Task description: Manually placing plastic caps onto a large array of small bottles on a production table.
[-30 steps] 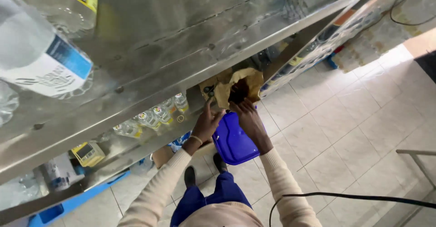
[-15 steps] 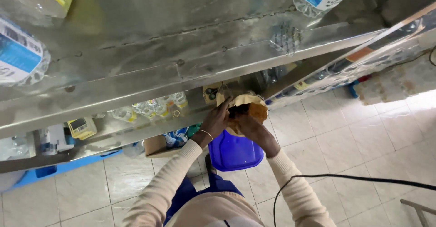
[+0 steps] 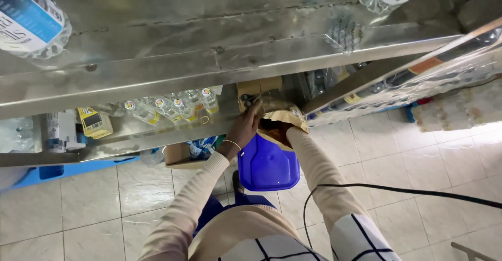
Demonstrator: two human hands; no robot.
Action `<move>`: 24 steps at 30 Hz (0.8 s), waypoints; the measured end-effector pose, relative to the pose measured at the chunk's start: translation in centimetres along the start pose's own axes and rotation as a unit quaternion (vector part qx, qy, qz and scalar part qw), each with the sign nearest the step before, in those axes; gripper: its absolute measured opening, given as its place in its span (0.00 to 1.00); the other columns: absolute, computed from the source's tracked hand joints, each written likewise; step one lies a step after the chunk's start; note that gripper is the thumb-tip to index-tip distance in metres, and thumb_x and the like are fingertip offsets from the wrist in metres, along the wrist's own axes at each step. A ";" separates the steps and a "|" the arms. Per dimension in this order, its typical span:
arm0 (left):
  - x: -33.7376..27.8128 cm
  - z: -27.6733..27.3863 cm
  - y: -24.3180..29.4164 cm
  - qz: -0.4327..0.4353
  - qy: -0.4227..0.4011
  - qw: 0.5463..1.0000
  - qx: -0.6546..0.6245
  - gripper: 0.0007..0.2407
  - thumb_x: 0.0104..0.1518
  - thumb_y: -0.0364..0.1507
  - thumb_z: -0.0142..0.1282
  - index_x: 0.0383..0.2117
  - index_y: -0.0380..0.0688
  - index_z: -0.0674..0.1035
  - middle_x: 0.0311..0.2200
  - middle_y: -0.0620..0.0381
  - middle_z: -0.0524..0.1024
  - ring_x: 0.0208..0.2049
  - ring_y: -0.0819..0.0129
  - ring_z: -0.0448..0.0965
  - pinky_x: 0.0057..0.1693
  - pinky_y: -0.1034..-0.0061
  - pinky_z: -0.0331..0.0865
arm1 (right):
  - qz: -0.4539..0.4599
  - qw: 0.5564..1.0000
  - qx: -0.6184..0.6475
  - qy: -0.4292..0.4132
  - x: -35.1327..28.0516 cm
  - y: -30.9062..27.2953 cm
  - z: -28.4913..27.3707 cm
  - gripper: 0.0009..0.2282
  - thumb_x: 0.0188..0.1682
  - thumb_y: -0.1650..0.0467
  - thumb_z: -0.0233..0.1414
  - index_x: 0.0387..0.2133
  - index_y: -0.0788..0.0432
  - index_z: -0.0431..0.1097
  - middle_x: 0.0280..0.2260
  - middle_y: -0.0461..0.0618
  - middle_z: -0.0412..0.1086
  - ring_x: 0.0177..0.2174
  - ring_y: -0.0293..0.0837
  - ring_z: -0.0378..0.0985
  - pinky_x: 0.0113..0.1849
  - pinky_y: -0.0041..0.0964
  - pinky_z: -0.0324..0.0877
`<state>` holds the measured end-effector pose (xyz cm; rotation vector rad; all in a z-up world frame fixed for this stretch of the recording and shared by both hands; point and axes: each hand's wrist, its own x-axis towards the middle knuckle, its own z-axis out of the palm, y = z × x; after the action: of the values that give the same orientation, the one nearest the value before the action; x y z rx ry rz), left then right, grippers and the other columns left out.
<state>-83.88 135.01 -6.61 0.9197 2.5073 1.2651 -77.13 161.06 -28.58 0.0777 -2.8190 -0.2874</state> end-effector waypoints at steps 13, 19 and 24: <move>0.6 0.1 2.7 0.004 -0.003 0.996 0.094 0.26 0.71 0.28 0.45 0.76 0.59 0.57 0.55 0.41 0.77 0.44 0.40 0.87 0.41 0.54 0.87 | 0.095 0.967 0.129 -0.200 5.8 0.8 -8.3 0.30 0.34 0.37 0.39 0.44 0.29 0.73 0.35 0.36 0.75 0.37 0.47 0.82 0.36 0.46 0.74; 1.8 1.4 0.7 -0.041 -0.031 0.997 0.058 0.24 0.73 0.29 0.44 0.75 0.58 0.56 0.54 0.39 0.77 0.43 0.41 0.87 0.41 0.54 0.88 | 0.142 0.931 0.180 -0.285 8.8 1.8 -12.6 0.36 0.33 0.29 0.35 0.50 0.20 0.72 0.39 0.31 0.78 0.42 0.45 0.84 0.42 0.44 0.76; 2.9 1.1 0.8 -0.056 -0.005 0.998 0.007 0.23 0.75 0.31 0.44 0.75 0.56 0.58 0.52 0.41 0.79 0.44 0.47 0.88 0.40 0.58 0.88 | 0.166 0.898 0.219 -0.344 10.0 2.3 -20.9 0.41 0.32 0.22 0.32 0.54 0.13 0.72 0.42 0.28 0.81 0.46 0.43 0.85 0.46 0.42 0.78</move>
<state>-85.36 137.82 -6.31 0.7748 2.5237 1.2078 -80.37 158.54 -5.68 -0.5015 -3.4509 0.5061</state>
